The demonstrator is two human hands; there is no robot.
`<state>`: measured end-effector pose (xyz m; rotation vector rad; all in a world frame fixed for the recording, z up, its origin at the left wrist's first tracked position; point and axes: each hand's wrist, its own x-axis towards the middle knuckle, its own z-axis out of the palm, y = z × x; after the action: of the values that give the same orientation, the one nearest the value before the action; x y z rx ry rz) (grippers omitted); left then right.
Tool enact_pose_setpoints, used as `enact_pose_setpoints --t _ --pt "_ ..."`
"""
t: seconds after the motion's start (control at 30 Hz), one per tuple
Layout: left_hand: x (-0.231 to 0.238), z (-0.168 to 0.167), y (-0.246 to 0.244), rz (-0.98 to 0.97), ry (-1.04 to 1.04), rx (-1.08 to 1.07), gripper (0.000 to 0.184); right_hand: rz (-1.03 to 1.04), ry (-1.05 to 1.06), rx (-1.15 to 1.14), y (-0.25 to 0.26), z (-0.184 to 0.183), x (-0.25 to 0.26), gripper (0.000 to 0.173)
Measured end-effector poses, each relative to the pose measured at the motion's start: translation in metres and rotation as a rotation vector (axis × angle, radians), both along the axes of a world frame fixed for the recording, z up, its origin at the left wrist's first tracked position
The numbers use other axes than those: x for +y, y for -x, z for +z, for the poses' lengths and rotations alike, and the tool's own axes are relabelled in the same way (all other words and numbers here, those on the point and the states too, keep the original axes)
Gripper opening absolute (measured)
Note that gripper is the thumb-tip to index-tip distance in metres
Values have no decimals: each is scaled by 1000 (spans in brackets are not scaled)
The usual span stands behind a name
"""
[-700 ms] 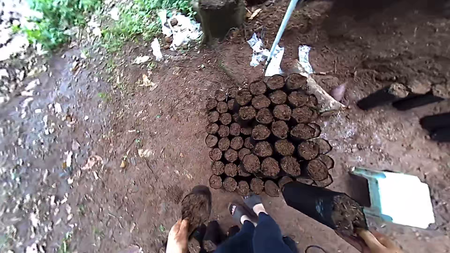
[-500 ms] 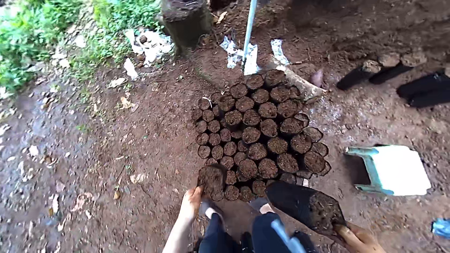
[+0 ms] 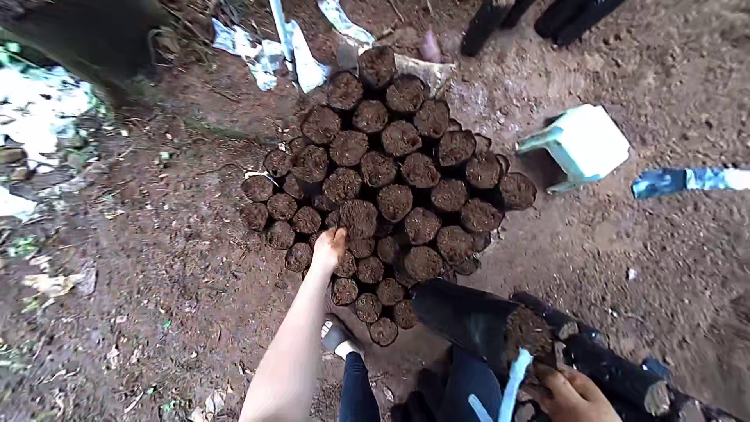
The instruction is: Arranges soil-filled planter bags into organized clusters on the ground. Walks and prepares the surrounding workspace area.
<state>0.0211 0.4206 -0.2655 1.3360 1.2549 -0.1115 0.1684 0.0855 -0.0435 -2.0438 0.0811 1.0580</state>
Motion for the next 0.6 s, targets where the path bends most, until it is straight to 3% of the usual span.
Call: enact_pose_setpoints --t 0.07,0.13,0.37,0.6 --pt "6 -40 -7 -70 41 -11 46 -109 -3 55 29 -11 15 27" --pt "7 -58 -10 -84 47 2 46 -206 -34 100 53 -29 31 28" --pt "9 -53 -10 -82 48 22 46 -502 -110 176 108 -111 122 28" --pt "11 -50 -11 -94 20 64 47 -531 -57 4 104 -196 188 29"
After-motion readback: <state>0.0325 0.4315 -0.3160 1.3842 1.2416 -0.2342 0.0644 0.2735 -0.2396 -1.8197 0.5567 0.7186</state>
